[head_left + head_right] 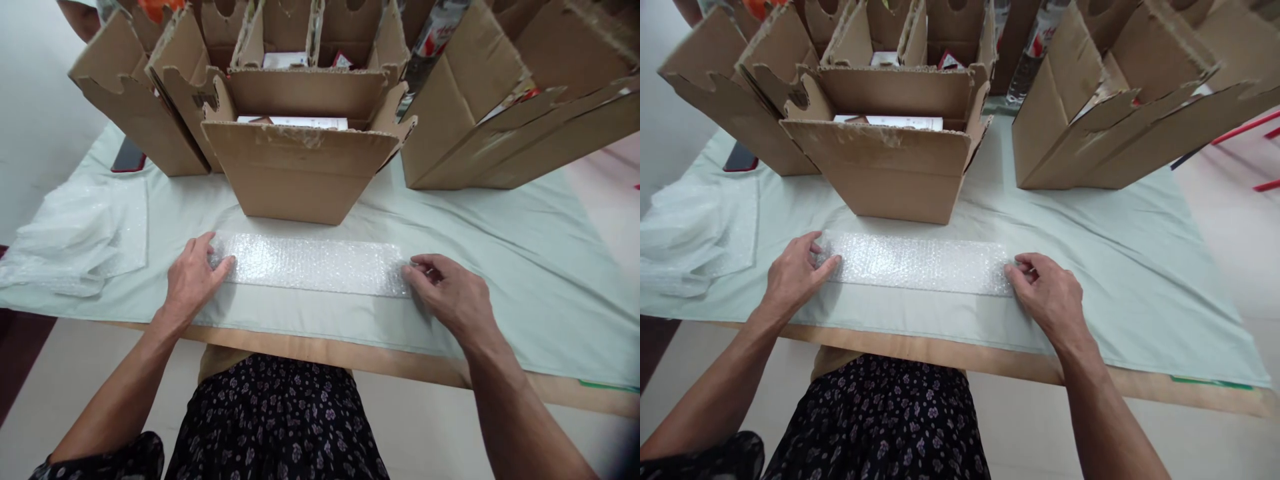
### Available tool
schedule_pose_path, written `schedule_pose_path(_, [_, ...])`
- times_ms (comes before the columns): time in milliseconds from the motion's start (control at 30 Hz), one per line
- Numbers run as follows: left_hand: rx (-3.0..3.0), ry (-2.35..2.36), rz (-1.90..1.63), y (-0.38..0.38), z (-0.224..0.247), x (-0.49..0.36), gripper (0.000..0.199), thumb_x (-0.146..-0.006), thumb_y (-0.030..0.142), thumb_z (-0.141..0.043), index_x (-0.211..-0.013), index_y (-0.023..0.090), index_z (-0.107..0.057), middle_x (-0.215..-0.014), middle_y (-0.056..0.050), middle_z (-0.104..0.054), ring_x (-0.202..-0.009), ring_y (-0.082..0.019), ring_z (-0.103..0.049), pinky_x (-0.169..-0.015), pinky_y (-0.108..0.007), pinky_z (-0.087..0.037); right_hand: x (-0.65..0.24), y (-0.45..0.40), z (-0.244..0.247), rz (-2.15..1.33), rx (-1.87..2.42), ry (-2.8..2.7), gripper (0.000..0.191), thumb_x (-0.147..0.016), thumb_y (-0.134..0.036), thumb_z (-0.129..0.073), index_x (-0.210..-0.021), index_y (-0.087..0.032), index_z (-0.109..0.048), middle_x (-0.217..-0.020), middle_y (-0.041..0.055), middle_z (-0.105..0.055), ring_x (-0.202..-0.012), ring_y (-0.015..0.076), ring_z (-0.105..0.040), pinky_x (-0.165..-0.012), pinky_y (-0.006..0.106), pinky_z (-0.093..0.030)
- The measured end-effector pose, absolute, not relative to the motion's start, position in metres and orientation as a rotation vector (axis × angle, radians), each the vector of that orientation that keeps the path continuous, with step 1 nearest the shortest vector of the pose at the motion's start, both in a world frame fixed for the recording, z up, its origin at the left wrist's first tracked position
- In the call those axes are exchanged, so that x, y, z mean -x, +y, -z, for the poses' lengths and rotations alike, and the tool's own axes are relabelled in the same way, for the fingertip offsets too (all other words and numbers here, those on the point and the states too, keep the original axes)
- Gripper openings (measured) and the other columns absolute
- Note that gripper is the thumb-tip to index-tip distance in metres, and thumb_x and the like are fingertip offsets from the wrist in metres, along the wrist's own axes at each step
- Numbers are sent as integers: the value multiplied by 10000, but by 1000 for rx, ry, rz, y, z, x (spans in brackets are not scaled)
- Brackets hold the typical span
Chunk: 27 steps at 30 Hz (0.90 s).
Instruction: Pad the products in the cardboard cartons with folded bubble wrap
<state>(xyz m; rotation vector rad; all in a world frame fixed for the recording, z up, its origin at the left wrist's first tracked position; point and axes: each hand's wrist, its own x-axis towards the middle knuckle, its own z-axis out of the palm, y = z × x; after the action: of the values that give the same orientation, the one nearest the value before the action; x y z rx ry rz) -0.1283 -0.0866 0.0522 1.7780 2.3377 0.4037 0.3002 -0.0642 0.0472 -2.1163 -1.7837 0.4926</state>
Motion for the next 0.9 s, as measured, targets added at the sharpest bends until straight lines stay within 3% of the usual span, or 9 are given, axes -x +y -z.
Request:
schedule_pose_path(200, [-1676, 2346, -159, -80, -60, 129, 569, -888, 434, -629, -1391, 169, -598, -981, -80, -735, -926, -298, -684, -763, -378, -484, -283, -36, -46, -389, 2137, -1966, 358, -817, -536, -621, -913, -203, -710, -960, 120, -728, -788, 262, -636, -714, 379, -441])
schedule_pose_path(333, [-1667, 2301, -134, -77, -61, 126, 248, -860, 403, -607, -1010, 213, -662, -805, -38, -666, -771, -248, -616, -685, -348, -399, -269, -29, -46, -481, 2052, -1977, 243, -807, -459, -607, -765, -220, -621, -816, 87, -680, -718, 234, -592, -680, 363, -414])
schedule_pose_path(400, [-1691, 2266, -198, -79, -62, 126, 164, -834, 393, -593, -806, 232, -576, -744, -19, -607, -707, -216, -559, -664, -341, -366, -268, -34, -48, -565, 1970, -1909, 236, -800, -456, -611, -800, -221, -630, -743, 55, -645, -673, 209, -564, -673, 354, -421])
schedule_pose_path(467, [-1706, 2228, -332, -83, -62, 129, 183, -804, 389, -580, -731, 238, -506, -736, -10, -576, -695, -197, -533, -676, -337, -373, -269, -44, -51, -641, 1869, -1849, 304, -787, -470, -632, -937, -210, -680, -726, 32, -631, -656, 194, -549, -669, 345, -436])
schedule_pose_path(633, [-1581, 2102, -611, -91, -60, 147, 169, -778, 399, -536, -811, 237, -569, -716, 7, -583, -682, -190, -555, -673, -321, -421, -267, -79, -63, -806, 1724, -1791, 641, -831, -513, -682, -1374, -176, -627, -740, -3, -638, -632, 170, -559, -659, 328, -487])
schedule_pose_path(767, [-1630, 2214, -675, -83, -64, 165, 221, -780, 326, -534, -936, 230, -657, -775, -8, -666, -716, -204, -600, -703, -321, -458, -245, -100, -67, -1045, 1572, -1833, 598, -899, -441, -656, -1436, -189, -580, -878, 33, -731, -725, 175, -662, -705, 315, -539])
schedule_pose_path(900, [-1714, 2339, -636, -58, -69, 175, 391, -827, 278, -557, -1181, 219, -713, -934, -51, -761, -801, -232, -679, -808, -338, -521, -211, -109, -63, -1223, 1407, -1966, 550, -947, -367, -595, -1476, -216, -567, -876, 26, -741, -734, 169, -665, -718, 312, -545])
